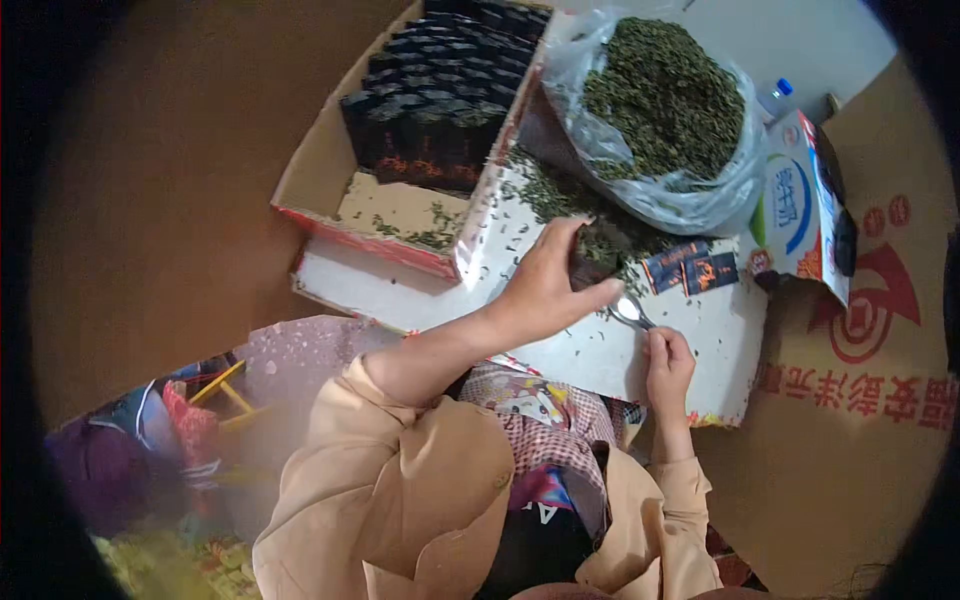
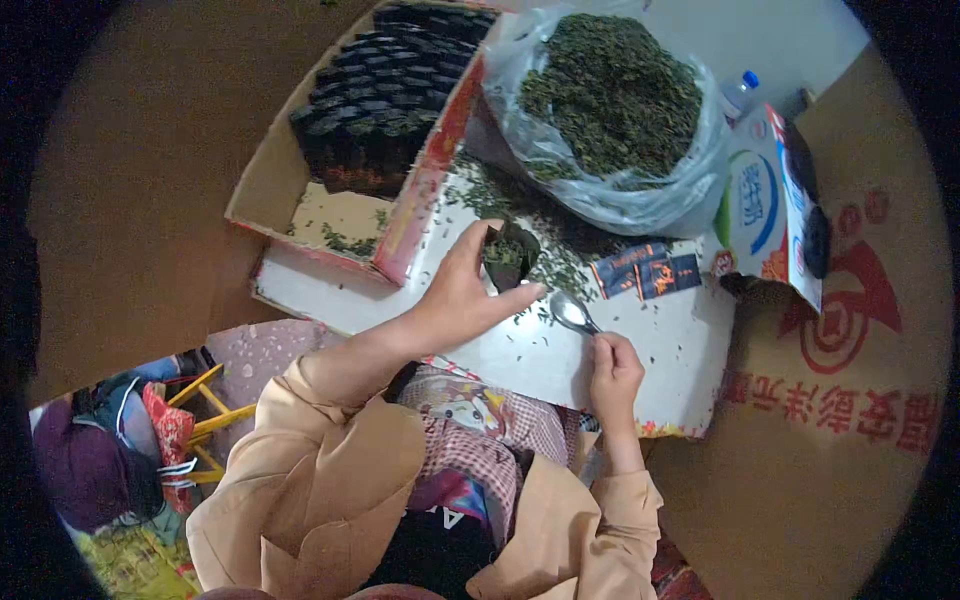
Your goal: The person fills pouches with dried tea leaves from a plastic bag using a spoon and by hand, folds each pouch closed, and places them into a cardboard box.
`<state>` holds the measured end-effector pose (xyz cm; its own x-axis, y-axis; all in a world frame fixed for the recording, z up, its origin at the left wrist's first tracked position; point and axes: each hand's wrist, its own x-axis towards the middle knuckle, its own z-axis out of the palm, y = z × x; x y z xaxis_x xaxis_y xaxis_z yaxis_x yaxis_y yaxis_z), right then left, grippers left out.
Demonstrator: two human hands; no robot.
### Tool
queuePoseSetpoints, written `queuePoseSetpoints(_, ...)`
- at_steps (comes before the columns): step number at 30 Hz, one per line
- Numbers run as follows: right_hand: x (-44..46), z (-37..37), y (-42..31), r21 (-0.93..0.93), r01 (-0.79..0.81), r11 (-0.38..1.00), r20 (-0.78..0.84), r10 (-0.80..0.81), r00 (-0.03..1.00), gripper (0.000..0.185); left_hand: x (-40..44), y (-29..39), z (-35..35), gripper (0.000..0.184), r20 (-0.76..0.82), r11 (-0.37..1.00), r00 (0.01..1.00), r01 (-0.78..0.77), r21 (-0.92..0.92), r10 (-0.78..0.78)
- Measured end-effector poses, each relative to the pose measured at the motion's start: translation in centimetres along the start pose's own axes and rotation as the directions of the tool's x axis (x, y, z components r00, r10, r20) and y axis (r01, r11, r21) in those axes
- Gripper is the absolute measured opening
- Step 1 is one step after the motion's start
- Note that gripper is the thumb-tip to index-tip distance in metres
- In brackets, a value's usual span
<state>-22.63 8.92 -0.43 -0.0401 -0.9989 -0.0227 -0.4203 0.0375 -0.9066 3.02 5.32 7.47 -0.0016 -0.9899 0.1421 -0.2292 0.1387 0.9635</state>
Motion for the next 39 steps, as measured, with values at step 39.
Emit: queuePoseSetpoints(39,-0.4,-0.2,1.2,-0.039,0.276,0.960,-0.019,-0.277,0.961,0.010,8.4,-4.4,-21.7,0.034,-0.618,0.361,0.663,0.749,0.556,-0.423)
